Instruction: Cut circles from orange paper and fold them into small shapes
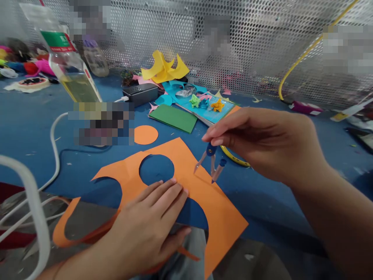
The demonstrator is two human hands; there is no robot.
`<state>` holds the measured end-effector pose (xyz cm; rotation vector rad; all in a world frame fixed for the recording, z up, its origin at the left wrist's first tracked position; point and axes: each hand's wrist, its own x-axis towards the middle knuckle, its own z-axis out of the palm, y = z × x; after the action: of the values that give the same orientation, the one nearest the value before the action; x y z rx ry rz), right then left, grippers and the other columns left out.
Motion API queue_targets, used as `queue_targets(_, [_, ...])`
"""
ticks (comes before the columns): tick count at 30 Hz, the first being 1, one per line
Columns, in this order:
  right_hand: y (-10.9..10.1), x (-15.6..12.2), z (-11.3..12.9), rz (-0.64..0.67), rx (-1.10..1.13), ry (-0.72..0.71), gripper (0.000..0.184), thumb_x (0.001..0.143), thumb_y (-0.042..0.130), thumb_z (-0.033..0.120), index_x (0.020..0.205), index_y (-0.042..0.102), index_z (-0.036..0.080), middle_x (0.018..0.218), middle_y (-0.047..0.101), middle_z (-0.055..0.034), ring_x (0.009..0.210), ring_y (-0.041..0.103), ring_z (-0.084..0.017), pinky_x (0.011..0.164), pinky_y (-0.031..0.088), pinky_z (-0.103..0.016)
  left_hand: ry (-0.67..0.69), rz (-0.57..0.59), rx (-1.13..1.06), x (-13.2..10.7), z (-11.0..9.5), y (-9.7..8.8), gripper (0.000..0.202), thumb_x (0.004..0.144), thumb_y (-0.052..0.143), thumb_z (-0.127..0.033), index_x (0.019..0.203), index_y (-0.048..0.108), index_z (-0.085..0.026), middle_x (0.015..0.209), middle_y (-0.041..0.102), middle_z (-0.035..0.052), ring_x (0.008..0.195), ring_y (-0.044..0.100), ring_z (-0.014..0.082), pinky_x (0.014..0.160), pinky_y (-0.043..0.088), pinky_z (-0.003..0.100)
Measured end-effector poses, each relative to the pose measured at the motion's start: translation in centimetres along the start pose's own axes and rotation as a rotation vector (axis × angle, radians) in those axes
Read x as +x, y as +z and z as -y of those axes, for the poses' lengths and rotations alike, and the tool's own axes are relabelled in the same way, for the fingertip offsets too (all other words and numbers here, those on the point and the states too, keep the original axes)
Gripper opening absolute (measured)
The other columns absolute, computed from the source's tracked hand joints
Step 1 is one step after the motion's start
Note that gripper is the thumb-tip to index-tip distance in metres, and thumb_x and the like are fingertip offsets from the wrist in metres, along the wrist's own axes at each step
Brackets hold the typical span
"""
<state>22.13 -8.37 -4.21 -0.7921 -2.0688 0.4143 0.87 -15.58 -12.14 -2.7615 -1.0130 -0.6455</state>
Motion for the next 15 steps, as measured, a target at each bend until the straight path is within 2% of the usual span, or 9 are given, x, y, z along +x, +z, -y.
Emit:
queue_targets(4, [-0.31,-0.12,-0.19,0.026,-0.026,-0.038,0.016,0.079,0.059,0.004,0.082,0.062,0.019,0.077,0.065,0.0064,0.070,0.063,-0.006,0.063,0.053,-0.014,-0.007,-0.012,0.011,0.02,0.05,0.12,0.043,0.084,0.050,-0.040,0.117,0.056,-0.013,0.116,0.063,0.0026,0.109,0.057,0.0210,0.090,0.048,0.034])
queue_targets(10, [-0.46,-0.22,-0.05,-0.015,-0.140,-0.053,0.017,0.079,0.060,0.006,0.082,0.062,0.023,0.075,0.066,0.0088,0.073,0.063,-0.007,0.064,0.054,-0.016,-0.004,-0.024,0.015,0.07,0.06,0.17,0.042,0.084,0.050,-0.039,0.116,0.056,-0.013,0.115,0.064,0.0021,0.107,0.057,0.0206,0.089,0.048,0.034])
queue_targets(15, [-0.45,-0.32,0.04,-0.011,-0.143,-0.060,0.019,0.078,0.060,0.007,0.080,0.062,0.026,0.077,0.066,0.0092,0.073,0.064,-0.009,0.064,0.054,-0.018,-0.003,-0.013,0.007,0.13,0.07,0.22,0.044,0.083,0.051,-0.040,0.117,0.055,-0.013,0.115,0.064,0.0030,0.108,0.057,0.0207,0.091,0.047,0.033])
